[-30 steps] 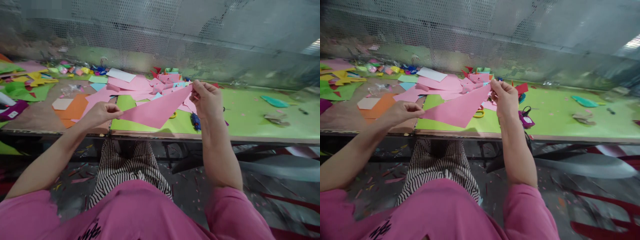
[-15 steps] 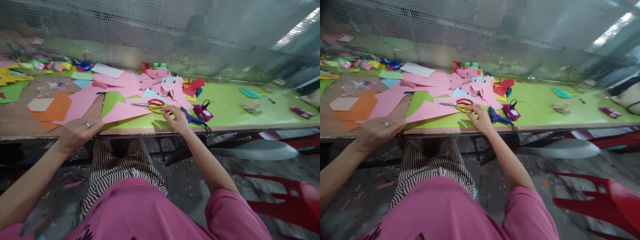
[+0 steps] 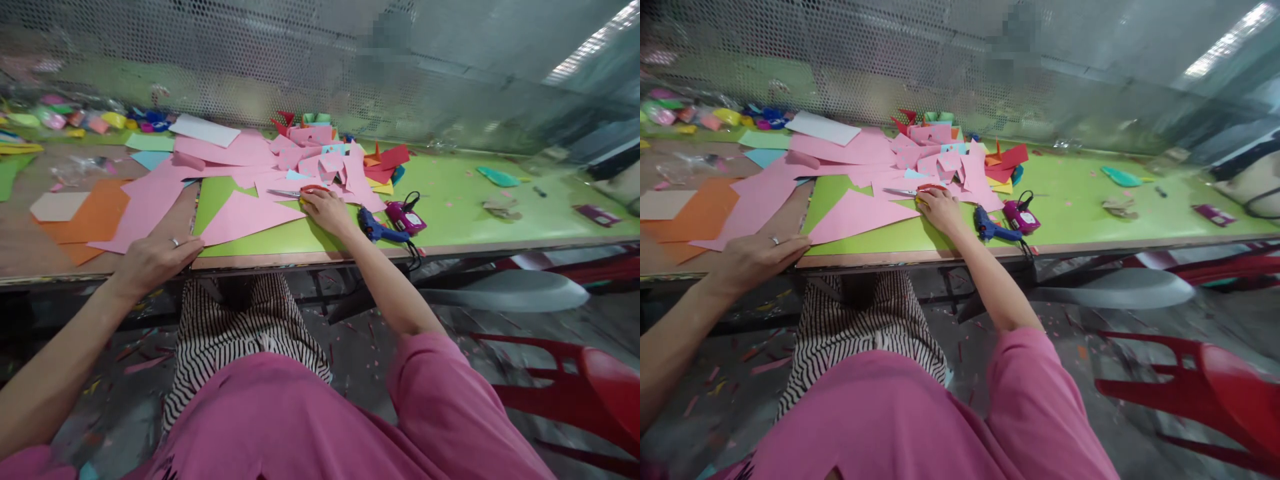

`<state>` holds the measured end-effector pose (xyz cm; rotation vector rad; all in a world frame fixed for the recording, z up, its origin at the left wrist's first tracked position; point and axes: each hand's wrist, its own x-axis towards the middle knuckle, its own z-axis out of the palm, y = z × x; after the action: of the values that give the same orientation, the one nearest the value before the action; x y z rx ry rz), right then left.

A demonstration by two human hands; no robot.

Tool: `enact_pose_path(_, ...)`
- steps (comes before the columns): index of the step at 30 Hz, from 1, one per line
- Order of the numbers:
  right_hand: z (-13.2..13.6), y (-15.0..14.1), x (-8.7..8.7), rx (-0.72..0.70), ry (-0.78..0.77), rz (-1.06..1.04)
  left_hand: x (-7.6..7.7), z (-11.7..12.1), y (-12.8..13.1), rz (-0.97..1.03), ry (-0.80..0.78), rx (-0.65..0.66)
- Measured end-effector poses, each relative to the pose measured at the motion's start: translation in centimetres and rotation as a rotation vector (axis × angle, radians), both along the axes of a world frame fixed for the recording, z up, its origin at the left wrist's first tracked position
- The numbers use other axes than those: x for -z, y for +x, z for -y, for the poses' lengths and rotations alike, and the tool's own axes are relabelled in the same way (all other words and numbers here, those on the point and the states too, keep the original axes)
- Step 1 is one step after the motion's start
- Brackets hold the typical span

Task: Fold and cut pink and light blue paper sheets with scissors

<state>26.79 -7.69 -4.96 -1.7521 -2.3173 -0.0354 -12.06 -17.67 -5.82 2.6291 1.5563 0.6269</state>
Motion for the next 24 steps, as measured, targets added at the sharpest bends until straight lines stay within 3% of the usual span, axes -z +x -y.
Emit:
enact_pose_path(1, 0.6, -0.4, -0.3, -0.015, 0.031, -0.008, 0.1, -0.1, 0.0, -0.094, 0.040, -0.016)
enact_pose_path(3, 2.0, -1.5, -0.6, -0.179, 0.064, -0.039, 0.4, -0.1, -0.3, -0.261, 0.115, -0.039)
enact_pose_path(5, 3.5, -2.6, -0.4, -0.377, 0.018, -0.067, 0.7, -0.2, -0.6, -0.296, 0.115, -0.040)
enact_pose_path(7, 4.8, -3.6, 0.2, -0.456, 0.003, -0.071, 0.9, -0.3, -1.1, -0.259, 0.078, -0.032)
enact_pose_path(12, 6.3, -4.4, 1.3, -0.455, 0.105, 0.039, 0.1, -0.4, -1.3, -0.026, -0.109, 0.013)
enact_pose_path(17, 7.0, -4.7, 1.1, -0.479, 0.168, 0.113, -1.4, 0.0, 0.0, 0.168, -0.308, -0.112)
enact_pose_path(20, 7.2, -5.0, 1.0, -0.489, 0.222, 0.157, -1.5, 0.1, 0.1, 0.262, -0.423, -0.165)
enact_pose_path(22, 7.2, -5.2, 1.0, -0.513, 0.275, 0.223, -1.2, 0.1, -0.1, 0.283, -0.421, -0.137)
enact_pose_path(24, 7.4, -5.4, 1.0, -0.538, 0.332, 0.282, -0.9, 0.0, -0.3, 0.264, -0.260, -0.077)
